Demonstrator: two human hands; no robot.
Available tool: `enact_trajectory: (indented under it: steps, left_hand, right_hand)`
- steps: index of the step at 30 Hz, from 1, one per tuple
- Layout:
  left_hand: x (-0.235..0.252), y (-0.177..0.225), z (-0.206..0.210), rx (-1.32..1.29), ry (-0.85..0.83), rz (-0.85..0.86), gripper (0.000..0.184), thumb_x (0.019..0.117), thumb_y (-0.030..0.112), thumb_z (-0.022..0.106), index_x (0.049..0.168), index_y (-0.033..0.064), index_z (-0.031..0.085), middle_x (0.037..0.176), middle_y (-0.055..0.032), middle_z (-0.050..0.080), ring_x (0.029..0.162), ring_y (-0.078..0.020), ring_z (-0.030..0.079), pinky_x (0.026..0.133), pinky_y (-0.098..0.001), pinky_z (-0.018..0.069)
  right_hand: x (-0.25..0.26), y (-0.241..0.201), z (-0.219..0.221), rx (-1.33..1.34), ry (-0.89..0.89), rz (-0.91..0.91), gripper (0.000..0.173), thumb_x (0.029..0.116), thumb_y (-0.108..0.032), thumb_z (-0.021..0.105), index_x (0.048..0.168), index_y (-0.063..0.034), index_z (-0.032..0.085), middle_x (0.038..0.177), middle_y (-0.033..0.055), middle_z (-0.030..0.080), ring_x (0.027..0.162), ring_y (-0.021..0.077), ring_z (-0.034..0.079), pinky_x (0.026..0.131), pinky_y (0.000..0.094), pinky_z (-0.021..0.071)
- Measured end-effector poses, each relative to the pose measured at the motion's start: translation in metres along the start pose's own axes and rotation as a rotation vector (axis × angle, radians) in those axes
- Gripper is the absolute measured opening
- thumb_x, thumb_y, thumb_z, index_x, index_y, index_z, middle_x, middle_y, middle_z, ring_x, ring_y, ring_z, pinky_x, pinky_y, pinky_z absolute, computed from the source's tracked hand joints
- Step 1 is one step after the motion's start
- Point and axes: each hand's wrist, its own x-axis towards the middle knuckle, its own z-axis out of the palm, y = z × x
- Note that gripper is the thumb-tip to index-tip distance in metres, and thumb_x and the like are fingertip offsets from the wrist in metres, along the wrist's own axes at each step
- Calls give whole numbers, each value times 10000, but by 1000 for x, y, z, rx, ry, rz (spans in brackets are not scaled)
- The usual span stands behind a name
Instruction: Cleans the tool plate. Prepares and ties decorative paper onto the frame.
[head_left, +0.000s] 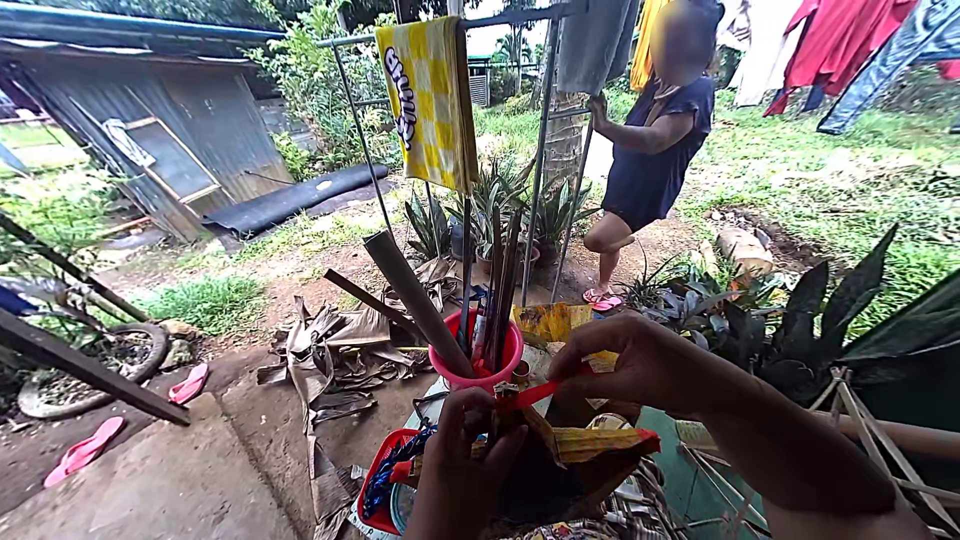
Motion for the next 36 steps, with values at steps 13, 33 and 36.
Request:
enact_trajectory:
  steps: [13, 33, 36]
  left_hand:
    - [-11, 10, 6, -98, -253, 74, 409, 920, 67, 737, 1255, 181, 532, 1091, 56, 703, 958, -34, 701, 866, -220, 597]
    - [-10, -6, 23, -118, -222, 15, 606, 900, 40, 757, 1314, 96, 319, 1093, -52, 733, 995, -180, 741, 894, -342, 624]
    - [-7, -8, 24, -129, -176, -10, 697, 867, 20, 785, 1337, 98, 277, 1053, -49, 741, 965, -193, 750, 884, -359, 631]
  right_hand:
    - [4, -1, 7, -357, 23, -318, 144, 989, -204, 671, 1025, -173, 807, 907, -13, 641, 929, 83, 582, 820, 233, 490]
    - [59, -14, -10, 84, -548, 67, 147, 879, 50, 643, 973, 21, 752, 816, 11, 722, 713, -34, 641, 662, 141, 533]
    - [66, -25, -12, 103, -538, 157, 129, 918, -1, 631, 956, 16, 753, 781, -4, 717, 690, -29, 639, 638, 148, 527]
